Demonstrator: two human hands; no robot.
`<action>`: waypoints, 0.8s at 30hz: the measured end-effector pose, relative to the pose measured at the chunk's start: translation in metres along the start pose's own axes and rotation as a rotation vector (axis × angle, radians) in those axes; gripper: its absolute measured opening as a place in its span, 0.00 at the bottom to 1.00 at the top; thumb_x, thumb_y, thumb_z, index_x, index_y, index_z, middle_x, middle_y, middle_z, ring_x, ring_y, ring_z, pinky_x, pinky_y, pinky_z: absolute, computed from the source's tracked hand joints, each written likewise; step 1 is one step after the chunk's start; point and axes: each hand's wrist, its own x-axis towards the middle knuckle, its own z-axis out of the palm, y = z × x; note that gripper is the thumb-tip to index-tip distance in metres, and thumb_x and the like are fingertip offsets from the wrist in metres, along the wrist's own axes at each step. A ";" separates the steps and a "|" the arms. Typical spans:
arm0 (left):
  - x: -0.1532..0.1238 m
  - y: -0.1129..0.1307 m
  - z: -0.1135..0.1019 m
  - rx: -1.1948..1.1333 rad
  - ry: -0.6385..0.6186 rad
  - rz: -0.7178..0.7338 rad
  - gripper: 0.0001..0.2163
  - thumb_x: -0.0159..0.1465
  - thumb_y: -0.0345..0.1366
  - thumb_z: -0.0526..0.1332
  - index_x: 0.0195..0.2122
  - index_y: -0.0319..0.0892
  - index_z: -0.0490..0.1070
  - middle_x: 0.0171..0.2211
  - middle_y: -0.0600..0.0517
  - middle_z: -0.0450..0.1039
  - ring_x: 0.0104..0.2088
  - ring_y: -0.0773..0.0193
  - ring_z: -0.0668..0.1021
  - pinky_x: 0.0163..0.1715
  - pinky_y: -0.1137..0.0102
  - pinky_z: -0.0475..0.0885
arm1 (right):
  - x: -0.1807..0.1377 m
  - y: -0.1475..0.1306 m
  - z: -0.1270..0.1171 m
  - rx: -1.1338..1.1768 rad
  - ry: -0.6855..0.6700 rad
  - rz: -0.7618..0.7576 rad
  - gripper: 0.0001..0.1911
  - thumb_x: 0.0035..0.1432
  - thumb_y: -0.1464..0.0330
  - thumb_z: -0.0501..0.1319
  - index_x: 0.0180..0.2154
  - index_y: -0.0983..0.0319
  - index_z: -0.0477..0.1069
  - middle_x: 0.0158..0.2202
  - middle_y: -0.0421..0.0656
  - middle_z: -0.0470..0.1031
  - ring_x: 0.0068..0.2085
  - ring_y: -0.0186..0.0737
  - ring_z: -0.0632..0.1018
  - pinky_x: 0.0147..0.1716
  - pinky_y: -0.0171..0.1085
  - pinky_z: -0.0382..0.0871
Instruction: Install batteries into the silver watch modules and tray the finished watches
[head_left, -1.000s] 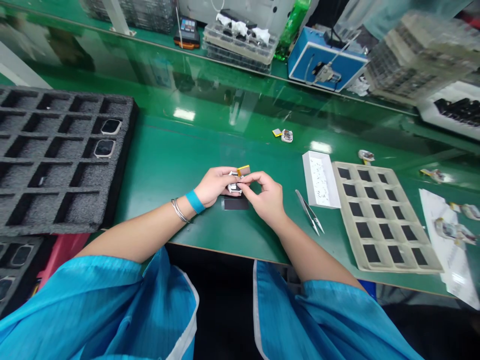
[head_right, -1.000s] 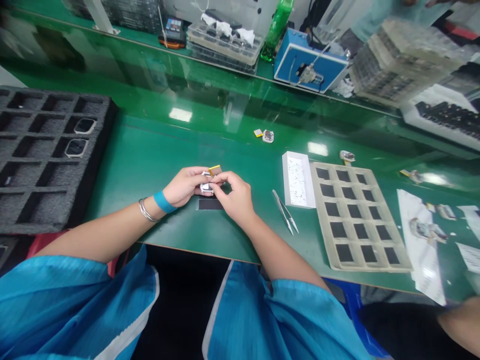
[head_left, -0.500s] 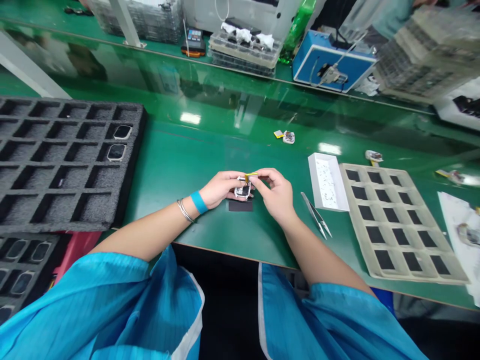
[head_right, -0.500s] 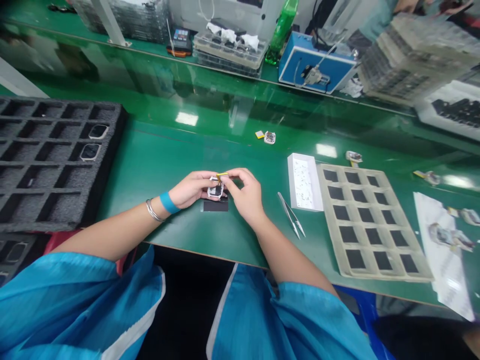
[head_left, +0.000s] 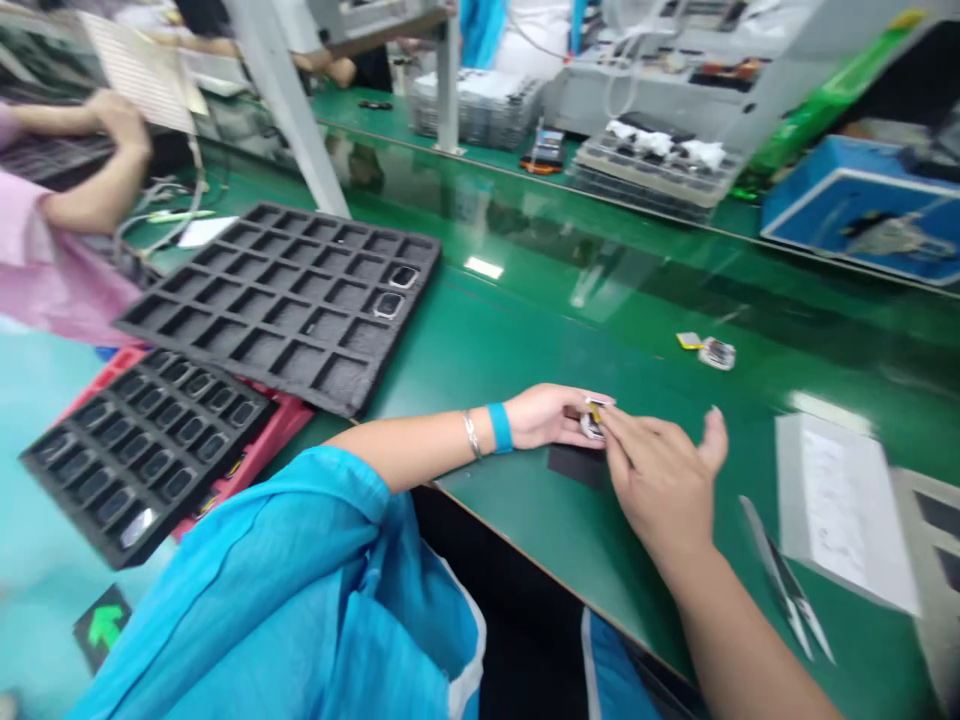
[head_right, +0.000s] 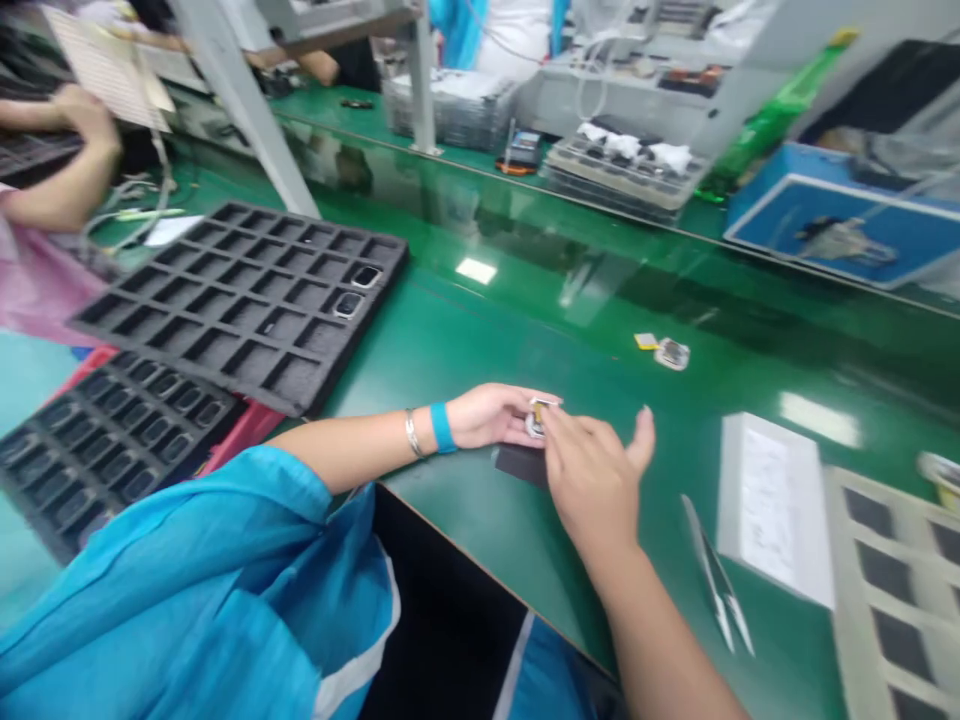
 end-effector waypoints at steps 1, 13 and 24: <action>0.001 0.001 -0.002 -0.014 -0.001 -0.002 0.09 0.57 0.23 0.59 0.37 0.36 0.76 0.29 0.48 0.76 0.30 0.65 0.79 0.42 0.63 0.77 | -0.001 0.001 0.001 -0.003 -0.014 -0.014 0.13 0.65 0.68 0.57 0.46 0.53 0.78 0.43 0.44 0.82 0.41 0.49 0.79 0.65 0.70 0.40; -0.009 -0.001 -0.003 0.296 -0.177 0.292 0.33 0.49 0.34 0.75 0.56 0.40 0.68 0.38 0.46 0.78 0.39 0.61 0.80 0.42 0.67 0.75 | 0.000 0.013 0.014 1.007 -0.191 0.636 0.37 0.51 0.54 0.69 0.60 0.54 0.63 0.49 0.48 0.79 0.46 0.47 0.82 0.46 0.48 0.80; -0.011 0.008 0.005 0.368 -0.048 0.362 0.37 0.51 0.32 0.74 0.62 0.43 0.62 0.34 0.50 0.79 0.35 0.64 0.81 0.41 0.67 0.76 | 0.006 0.007 0.017 0.966 -0.073 0.547 0.30 0.52 0.54 0.69 0.54 0.57 0.71 0.49 0.48 0.79 0.48 0.46 0.82 0.48 0.47 0.79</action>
